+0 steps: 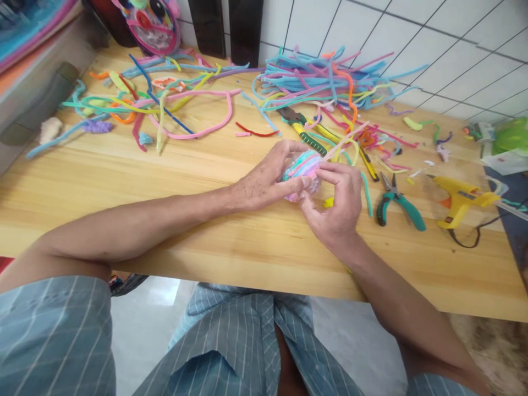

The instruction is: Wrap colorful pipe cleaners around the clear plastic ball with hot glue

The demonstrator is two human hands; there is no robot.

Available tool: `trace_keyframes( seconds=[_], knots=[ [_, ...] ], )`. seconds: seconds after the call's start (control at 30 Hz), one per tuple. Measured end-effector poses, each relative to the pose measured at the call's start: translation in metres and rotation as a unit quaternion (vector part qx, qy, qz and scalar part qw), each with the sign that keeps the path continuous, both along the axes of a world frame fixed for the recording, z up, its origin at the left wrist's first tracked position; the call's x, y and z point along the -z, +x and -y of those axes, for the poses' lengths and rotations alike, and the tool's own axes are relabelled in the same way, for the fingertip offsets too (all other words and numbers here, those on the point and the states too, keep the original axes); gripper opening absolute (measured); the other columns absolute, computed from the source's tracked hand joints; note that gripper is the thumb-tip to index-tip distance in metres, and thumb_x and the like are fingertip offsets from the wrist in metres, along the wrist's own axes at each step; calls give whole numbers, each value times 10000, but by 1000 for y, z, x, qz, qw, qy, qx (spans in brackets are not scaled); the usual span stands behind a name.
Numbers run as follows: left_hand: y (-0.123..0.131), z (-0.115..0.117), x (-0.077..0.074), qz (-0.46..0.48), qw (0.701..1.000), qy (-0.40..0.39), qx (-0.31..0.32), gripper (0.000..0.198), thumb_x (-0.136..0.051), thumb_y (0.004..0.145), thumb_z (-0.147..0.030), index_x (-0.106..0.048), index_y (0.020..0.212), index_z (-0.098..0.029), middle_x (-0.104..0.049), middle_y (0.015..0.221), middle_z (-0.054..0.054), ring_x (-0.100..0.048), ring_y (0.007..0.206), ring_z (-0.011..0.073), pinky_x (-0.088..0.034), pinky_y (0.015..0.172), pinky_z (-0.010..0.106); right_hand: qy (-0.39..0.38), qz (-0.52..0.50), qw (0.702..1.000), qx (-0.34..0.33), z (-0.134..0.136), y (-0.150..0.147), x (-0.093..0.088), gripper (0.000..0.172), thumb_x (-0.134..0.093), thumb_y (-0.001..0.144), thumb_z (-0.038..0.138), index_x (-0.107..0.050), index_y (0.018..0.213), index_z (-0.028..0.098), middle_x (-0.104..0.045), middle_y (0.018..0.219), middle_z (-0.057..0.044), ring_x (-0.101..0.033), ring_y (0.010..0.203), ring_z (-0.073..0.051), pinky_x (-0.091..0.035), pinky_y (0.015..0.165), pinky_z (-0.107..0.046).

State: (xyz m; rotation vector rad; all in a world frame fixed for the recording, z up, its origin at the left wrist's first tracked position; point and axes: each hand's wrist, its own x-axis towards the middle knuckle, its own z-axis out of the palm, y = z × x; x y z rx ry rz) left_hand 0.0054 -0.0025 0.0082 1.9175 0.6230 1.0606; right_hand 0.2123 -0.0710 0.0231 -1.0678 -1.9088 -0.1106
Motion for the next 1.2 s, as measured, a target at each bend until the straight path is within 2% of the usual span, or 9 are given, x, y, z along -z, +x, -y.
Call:
trace_keyframes(
  seconds=[0.1,0.23,0.33,0.5,0.7,0.83,0.93,1.07,1.2],
  knots=[
    [0,0,0,-1,1000,-5,1,727,-681,1013,-767,-506,1520,-275,-610,1564,153,-638,1463,346,-572,1254,553,-3,-5,1000,-5,0,1,3,458,-798,955,292,-605,1369,318,-741,1323,-97,-723,1262,-339,-607,1132,-639],
    [-1,0,-4,-7,1000,6,-1,671,-656,1036,-748,-528,1490,-272,-624,1546,143,-622,1479,337,-540,1284,546,28,13,999,17,-1,-1,3,439,-802,964,332,-606,1356,311,-754,1281,-99,-746,1209,-332,-645,1056,-629],
    [0,-1,-6,-16,1000,13,-12,624,-628,1062,-713,-529,1470,-250,-635,1521,149,-637,1459,330,-548,1271,540,42,16,999,8,-3,-1,1,434,-823,966,329,-621,1349,295,-765,1268,-105,-756,1188,-326,-654,1030,-605],
    [2,-2,-1,-9,1000,17,-21,667,-669,1030,-706,-513,1470,-230,-653,1469,155,-691,1358,317,-605,1172,507,36,1,999,-10,-3,1,1,488,-849,952,302,-622,1384,305,-769,1286,-104,-754,1208,-332,-646,1045,-607],
    [4,0,1,-16,998,52,-35,670,-658,1042,-705,-523,1489,-225,-651,1515,169,-658,1424,315,-572,1207,497,36,23,999,6,-1,3,4,465,-841,968,352,-642,1385,309,-772,1294,-104,-752,1210,-333,-636,1055,-601],
    [4,2,0,1,999,30,-39,670,-688,1016,-714,-524,1449,-230,-674,1462,158,-697,1351,305,-621,1120,478,31,33,999,-17,-1,7,-2,503,-825,986,345,-623,1444,297,-787,1314,-109,-769,1220,-325,-652,1033,-569],
    [3,3,0,13,999,23,-39,637,-702,1007,-706,-519,1404,-242,-688,1400,136,-727,1278,289,-653,1061,464,21,36,999,-35,-1,11,-7,497,-791,1012,309,-614,1476,294,-797,1339,-109,-770,1252,-316,-639,1073,-558],
    [4,5,-2,14,999,19,-48,646,-714,992,-731,-510,1366,-245,-693,1362,133,-726,1292,304,-657,1068,477,13,41,998,-42,-1,14,-8,482,-782,1021,303,-625,1477,304,-802,1364,-106,-765,1281,-320,-613,1122,-567],
    [5,7,-5,13,998,6,-61,663,-694,981,-784,-508,1335,-256,-697,1330,126,-732,1259,305,-644,1066,485,21,43,998,-40,-1,14,-9,465,-784,1022,307,-634,1462,305,-814,1326,-96,-777,1262,-314,-626,1109,-550]
  ],
)
